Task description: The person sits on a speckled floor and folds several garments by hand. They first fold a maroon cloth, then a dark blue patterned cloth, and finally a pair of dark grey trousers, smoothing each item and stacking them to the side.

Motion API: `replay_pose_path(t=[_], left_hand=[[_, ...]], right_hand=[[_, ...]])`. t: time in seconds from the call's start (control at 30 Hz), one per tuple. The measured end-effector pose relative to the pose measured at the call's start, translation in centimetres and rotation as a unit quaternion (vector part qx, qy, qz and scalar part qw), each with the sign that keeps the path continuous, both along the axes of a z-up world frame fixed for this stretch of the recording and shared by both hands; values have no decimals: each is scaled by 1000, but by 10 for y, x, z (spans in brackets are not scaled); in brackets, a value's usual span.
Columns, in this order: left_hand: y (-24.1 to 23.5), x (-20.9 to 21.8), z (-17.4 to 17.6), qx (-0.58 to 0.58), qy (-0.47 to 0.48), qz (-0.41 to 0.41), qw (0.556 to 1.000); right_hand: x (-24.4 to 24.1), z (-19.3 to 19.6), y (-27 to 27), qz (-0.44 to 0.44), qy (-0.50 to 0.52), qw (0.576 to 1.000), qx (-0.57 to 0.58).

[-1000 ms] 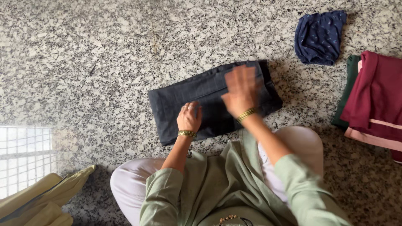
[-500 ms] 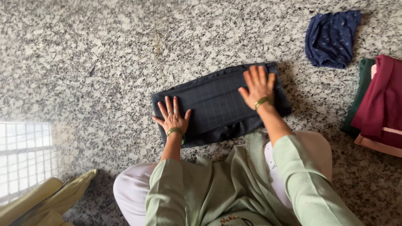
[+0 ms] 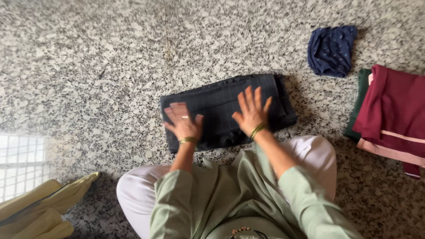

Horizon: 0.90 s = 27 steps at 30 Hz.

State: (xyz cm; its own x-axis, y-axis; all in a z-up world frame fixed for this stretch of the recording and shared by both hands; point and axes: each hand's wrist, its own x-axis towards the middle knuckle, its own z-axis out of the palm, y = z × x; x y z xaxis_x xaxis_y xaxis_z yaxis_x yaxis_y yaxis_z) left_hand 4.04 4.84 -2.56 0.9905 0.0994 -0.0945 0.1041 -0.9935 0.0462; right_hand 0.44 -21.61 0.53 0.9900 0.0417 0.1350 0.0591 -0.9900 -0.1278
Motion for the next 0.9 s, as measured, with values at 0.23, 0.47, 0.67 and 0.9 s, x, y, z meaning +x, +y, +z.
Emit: replay_pose_path(t=[0.23,0.47,0.67,0.9], left_hand=[[-41,-45,18,-34,211,-157,964],[0,-37,34,-1,295,-89,951],[36,-29,23,28,323,-80,943],[88,-7,6,79,311,-150,935]], right_hand=[[-27,-15,31,-21,269,962,-36],[-28,3,23,-22,335,939,-75],[-26,-8,10,-32,325,942,-75],[2,-54,-52,48,287,951,-101]])
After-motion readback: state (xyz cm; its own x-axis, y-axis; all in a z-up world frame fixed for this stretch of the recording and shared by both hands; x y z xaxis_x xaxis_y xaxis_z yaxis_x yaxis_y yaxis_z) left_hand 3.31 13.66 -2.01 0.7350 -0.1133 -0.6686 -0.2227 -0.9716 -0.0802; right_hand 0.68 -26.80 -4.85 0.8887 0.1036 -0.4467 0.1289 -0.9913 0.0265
